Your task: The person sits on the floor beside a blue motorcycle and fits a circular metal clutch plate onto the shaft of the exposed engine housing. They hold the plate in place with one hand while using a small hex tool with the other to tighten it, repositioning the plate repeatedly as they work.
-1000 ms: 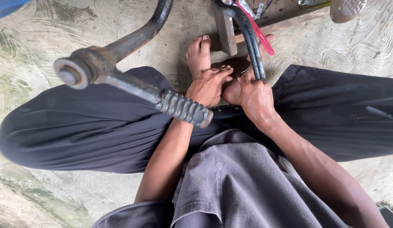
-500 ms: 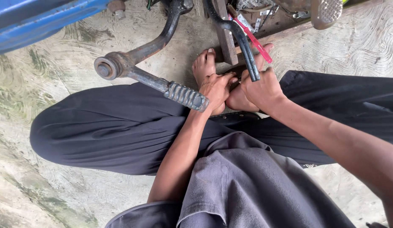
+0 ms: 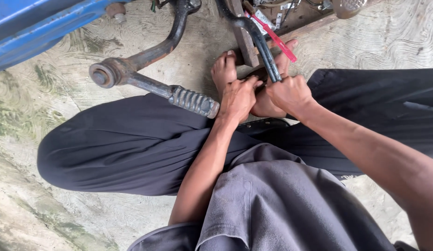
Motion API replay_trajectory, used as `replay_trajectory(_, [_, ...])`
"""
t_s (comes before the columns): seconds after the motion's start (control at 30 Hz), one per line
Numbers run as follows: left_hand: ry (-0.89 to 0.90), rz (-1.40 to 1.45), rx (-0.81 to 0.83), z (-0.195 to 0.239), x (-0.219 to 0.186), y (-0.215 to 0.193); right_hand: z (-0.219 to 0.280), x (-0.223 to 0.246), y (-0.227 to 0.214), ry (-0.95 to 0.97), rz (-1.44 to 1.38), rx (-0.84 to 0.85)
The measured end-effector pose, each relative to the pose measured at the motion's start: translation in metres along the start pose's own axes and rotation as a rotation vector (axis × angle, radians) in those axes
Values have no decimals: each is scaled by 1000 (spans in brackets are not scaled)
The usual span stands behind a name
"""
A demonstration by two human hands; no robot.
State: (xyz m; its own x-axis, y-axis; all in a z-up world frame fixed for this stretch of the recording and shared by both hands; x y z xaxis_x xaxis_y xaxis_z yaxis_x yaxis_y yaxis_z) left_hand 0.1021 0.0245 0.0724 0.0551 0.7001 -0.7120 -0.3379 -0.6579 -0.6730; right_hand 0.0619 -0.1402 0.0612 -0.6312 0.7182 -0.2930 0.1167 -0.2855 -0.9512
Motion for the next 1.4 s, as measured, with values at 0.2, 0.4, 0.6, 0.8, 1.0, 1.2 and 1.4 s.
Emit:
replay_trajectory(0.2, [-148, -102, 233, 1, 28, 48, 26, 11, 27, 81, 77, -54])
replay_trajectory(0.4, [6, -145, 90, 1, 19, 57, 18, 5, -4, 206, 102, -18])
replay_trajectory(0.6, [26, -108, 51, 4, -9, 24, 27, 7, 8, 270, 64, -46])
replay_trajectory(0.8, [33, -28, 16, 2, -25, -20, 21, -6, -25, 228, -73, 6])
replay_trajectory(1.0, [-14, 33, 121, 1, -31, -44, 35, -46, -74, 361, -368, 220])
replay_trajectory(1.2, [-138, 0, 416, 1, -28, -55, 46, -33, -74, 616, -910, 139])
replay_trajectory(1.4, [-203, 181, 568, 4, 38, 31, 34, 0, -73, 789, -1261, 27])
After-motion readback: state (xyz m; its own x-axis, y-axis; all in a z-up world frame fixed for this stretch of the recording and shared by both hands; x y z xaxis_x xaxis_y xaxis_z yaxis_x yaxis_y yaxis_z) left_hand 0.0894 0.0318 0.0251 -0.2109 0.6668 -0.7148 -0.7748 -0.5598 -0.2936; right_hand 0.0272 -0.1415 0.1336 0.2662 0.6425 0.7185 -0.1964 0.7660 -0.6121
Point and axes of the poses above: each hand's wrist, its own z-axis away from the middle knuckle, its own y-axis out of the palm, x = y × z, the point moved 3 cm from there along -z, towards the middle knuckle, and after that the axes turned 11 degrees about -y, right-handed, at the moved point
